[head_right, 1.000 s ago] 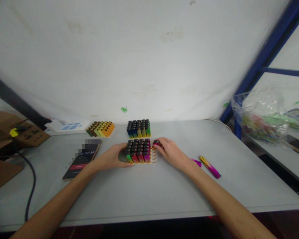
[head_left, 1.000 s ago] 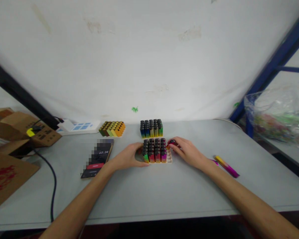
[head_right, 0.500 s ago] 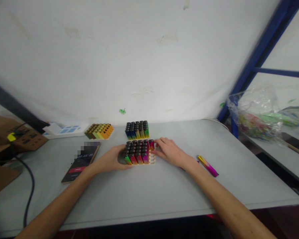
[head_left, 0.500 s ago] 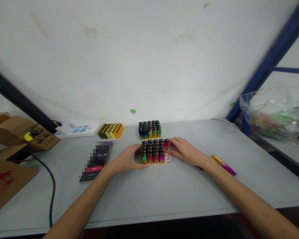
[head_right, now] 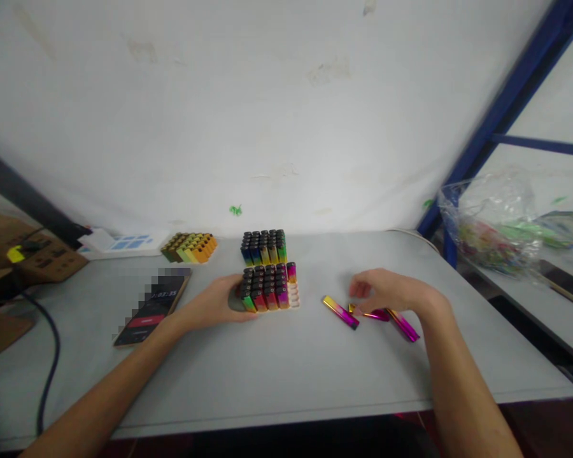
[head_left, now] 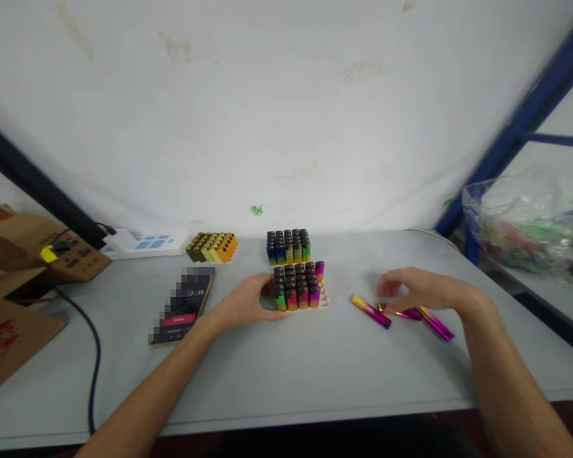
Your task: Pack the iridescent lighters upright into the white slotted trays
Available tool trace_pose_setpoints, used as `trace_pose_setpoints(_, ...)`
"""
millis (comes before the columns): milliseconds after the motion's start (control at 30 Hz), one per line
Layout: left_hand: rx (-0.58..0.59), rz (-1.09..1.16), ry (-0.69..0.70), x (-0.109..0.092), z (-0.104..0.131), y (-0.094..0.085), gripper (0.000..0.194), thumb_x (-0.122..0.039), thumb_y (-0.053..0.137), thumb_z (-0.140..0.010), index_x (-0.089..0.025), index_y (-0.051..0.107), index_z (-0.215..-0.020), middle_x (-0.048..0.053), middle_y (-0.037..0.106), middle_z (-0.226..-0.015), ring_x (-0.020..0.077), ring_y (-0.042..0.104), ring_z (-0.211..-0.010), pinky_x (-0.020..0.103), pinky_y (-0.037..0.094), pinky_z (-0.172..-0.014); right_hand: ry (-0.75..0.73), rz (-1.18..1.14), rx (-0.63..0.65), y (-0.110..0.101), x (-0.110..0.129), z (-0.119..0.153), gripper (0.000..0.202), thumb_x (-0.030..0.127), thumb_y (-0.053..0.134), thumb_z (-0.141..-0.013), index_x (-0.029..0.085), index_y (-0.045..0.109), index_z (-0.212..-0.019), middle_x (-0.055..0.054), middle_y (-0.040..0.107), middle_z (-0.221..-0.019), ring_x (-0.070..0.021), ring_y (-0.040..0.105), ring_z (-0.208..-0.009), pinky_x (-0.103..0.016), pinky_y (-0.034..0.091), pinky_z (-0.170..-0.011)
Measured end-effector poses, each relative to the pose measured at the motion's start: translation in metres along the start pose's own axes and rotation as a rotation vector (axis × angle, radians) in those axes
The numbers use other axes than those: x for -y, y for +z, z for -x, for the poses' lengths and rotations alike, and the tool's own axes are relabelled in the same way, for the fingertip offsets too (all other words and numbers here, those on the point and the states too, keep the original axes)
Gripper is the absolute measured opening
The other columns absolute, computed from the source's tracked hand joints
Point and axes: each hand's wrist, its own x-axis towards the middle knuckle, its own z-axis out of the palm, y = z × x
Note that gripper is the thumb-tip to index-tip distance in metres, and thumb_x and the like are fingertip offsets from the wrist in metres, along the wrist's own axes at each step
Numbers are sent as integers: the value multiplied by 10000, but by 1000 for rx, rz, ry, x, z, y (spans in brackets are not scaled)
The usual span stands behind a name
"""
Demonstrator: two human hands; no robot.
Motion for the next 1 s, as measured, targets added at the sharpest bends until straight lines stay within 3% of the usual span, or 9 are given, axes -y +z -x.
trace_pose_setpoints(67, 1, -3, -9, 0, 0, 0, 490, -498, 841, -685, -163, 686, -1007, 50, 737, -936, 246, 655, -824, 309, 503, -731, 5, -3, 8, 1, -1, 0, 232, 412, 835, -677, 257, 821, -850, -69, 780, -860, -275, 705, -775, -328, 517, -665)
trace_pose_setpoints(167, 5, -3, -4, 0, 0, 0, 482, -502, 838, -694, -163, 686, -1003, 55, 739, -946, 251, 657, -834, 312, 502, -737, -7, -1, 18, 4, 3, -6, 149, 391, 771, -755, 245, 792, -777, -62, 760, -783, -243, 675, -689, -315, 483, -610)
trace_pose_setpoints(367, 2, -3, 2, 2, 0, 1, 484, -498, 835, -701, -154, 681, -1004, 59, 732, -955, 254, 656, -845, 313, 499, -742, -190, -4, -359, 11, 24, -22, 248, 465, 627, -935, 224, 686, -935, -39, 727, -758, -208, 654, -684, -329, 486, -689)
trace_pose_setpoints(500, 17, 28, 10, 2, 1, 1, 498, -479, 838, -709, -153, 684, -1054, 65, 737, -994, 260, 662, -872, 317, 503, -760, -231, -322, -499, 17, 36, -29, 431, 538, 641, -933, 212, 605, -1213, -28, 725, -796, -198, 673, -668, -340, 529, -669)
trace_pose_setpoints(567, 27, 44, 9, 2, 1, 1, 505, -472, 836, -716, -155, 685, -1079, 70, 741, -1020, 264, 667, -893, 320, 507, -773, -233, -527, -540, 21, 40, -32, 508, 561, 676, -909, 206, 601, -1264, -35, 731, -836, -201, 699, -716, -363, 570, -726)
trace_pose_setpoints(700, 24, 31, 18, 3, 1, 1, 522, -485, 834, -718, -151, 686, -1092, 78, 740, -1030, 266, 666, -899, 330, 506, -789, -169, -823, -473, 28, 43, -39, 390, 520, 776, -853, 183, 719, -1042, -63, 764, -887, -223, 751, -864, -399, 596, -890)
trace_pose_setpoints(867, 25, 7, 16, 4, 0, 2, 519, -518, 831, -710, -150, 676, -1041, 75, 727, -990, 262, 659, -874, 323, 501, -768, -109, -1088, -381, 38, 41, -45, 368, 423, 920, -728, 189, 671, -865, -74, 788, -1015, -243, 776, -987, -394, 585, -1001)
trace_pose_setpoints(1000, 26, -11, 14, 4, 0, 2, 513, -522, 823, -712, -155, 675, -1038, 72, 729, -992, 268, 663, -879, 325, 498, -770, -44, -1232, -295, 45, 46, -48, 327, 395, 896, -780, 200, 645, -856, -100, 803, -1062, -234, 771, -1056, -348, 574, -1031)
